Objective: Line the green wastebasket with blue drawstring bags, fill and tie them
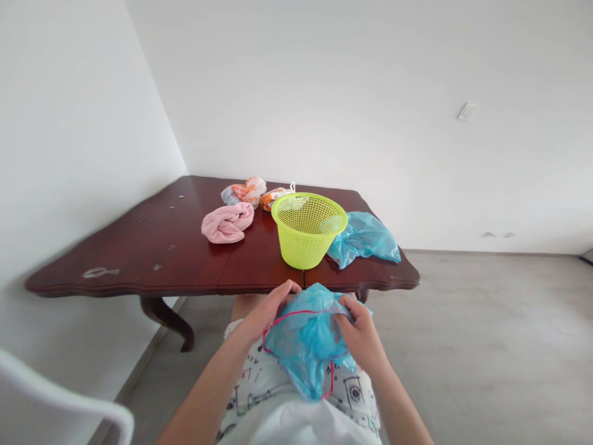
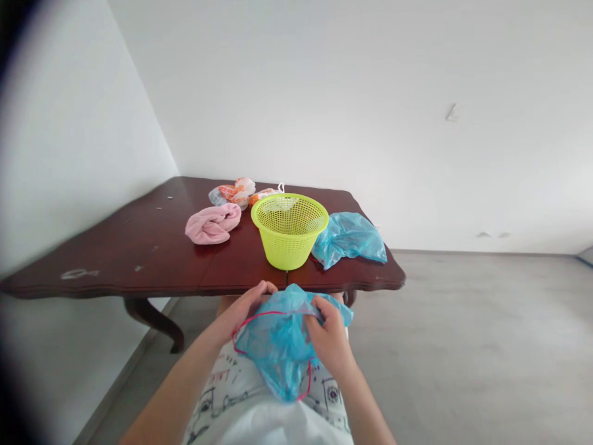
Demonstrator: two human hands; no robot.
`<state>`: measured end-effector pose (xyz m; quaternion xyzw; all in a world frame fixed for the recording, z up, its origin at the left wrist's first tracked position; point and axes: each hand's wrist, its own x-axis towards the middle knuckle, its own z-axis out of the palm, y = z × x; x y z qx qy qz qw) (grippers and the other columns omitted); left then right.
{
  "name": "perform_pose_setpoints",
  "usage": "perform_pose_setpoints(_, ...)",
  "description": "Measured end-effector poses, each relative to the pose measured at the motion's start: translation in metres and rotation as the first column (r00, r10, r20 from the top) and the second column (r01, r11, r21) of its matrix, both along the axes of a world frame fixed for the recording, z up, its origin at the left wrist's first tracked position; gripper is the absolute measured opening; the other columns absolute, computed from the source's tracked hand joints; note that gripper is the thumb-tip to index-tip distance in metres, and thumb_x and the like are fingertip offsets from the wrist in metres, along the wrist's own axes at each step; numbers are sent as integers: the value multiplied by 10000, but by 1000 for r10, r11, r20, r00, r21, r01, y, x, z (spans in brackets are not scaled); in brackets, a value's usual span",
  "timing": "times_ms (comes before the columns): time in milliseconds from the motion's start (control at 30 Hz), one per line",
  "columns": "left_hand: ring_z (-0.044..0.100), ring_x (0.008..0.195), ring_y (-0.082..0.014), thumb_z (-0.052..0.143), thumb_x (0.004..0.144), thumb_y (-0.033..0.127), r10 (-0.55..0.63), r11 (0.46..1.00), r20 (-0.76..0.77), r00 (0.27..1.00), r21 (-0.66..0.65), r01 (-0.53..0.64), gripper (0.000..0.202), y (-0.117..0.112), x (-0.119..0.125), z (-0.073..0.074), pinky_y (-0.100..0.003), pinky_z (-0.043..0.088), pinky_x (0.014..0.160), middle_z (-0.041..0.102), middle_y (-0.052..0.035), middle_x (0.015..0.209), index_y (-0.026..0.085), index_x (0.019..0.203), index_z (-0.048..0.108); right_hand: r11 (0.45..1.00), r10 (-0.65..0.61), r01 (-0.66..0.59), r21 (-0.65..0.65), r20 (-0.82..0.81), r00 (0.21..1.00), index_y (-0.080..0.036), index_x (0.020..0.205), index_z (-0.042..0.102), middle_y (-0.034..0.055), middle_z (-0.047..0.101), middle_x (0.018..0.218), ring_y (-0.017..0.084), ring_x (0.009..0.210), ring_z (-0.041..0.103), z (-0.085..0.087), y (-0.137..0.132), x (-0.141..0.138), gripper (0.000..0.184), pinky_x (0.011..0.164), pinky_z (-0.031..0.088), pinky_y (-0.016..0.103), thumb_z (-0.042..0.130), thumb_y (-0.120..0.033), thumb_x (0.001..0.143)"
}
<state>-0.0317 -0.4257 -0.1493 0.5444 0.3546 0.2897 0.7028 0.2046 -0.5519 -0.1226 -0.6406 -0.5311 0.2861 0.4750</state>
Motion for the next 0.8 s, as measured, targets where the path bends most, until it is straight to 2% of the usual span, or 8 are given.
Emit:
perform_pose_setpoints(100,752,1191,-297,462,1130,956,-26,941,-28,999,338,34,846,-10,-19,22,-437,602,1131,796,-130,1371,233,1526,653,999,31,-31,15,-12,999,-272,755,449,8,511,763,215,805,508,10,3,-5,315,690,425,294,634,-416,966)
perform_pose_setpoints(200,648,1538,-373,829,1045,794,-134,806,-162,978,556,202,949,-31,-24,49,-472,498,1318,628,-164,1754,306,1788,498,995,96,-96,16,-43,994,-268,757,444,-3,499,760,197,781,490,21,13,-11,268,676,402,283,631,-377,916)
perform_pose_setpoints(333,766,1271,-314,738,1084,336,-66,835,-428,901,471,285,503,-40,-25,66,-411,563,1119,830,-65,1419,325,1586,714,964,261,-264,-28,-75,962,-256,782,438,-32,448,755,161,750,408,35,27,-6,336,665,322,285,690,-412,941)
perform_pose_setpoints(433,763,1229,-296,625,1020,197,-22,860,-498,867,432,271,440,-30,-42,63,-387,542,1089,855,-33,1323,310,1402,811,924,366,-359,-135,35,930,-244,812,433,-33,485,796,161,804,420,43,28,15,416,703,321,283,811,-378,920)
perform_pose_setpoints(567,741,1287,-305,591,1141,332,-15,865,-529,848,419,277,303,-17,-78,55,-370,523,1128,850,-49,1329,282,1303,843,852,476,-375,-366,240,846,-225,863,538,-6,649,925,186,908,541,40,22,61,348,782,384,283,871,-319,899)
perform_pose_setpoints(633,749,1180,-288,628,1180,476,-92,882,-513,854,356,309,322,-14,-95,50,-330,548,1030,841,-65,1256,255,1285,838,825,497,-361,-436,256,829,-223,881,564,-2,660,932,187,898,553,32,19,89,314,780,387,285,855,-334,924)
perform_pose_setpoints(700,705,933,-228,703,1151,641,-268,892,-423,865,230,389,450,-14,-109,44,-267,527,821,802,-57,1078,227,1286,817,806,524,-416,-422,181,832,-224,869,538,-11,589,872,174,842,507,26,16,115,454,737,371,279,902,-487,936)
perform_pose_setpoints(800,495,683,-130,834,1033,788,-462,881,-121,879,52,470,616,-17,-119,35,-207,391,625,639,3,838,196,1183,762,821,546,-527,-220,35,837,-235,858,529,-17,536,830,165,770,496,32,5,139,660,672,413,276,916,-764,932)
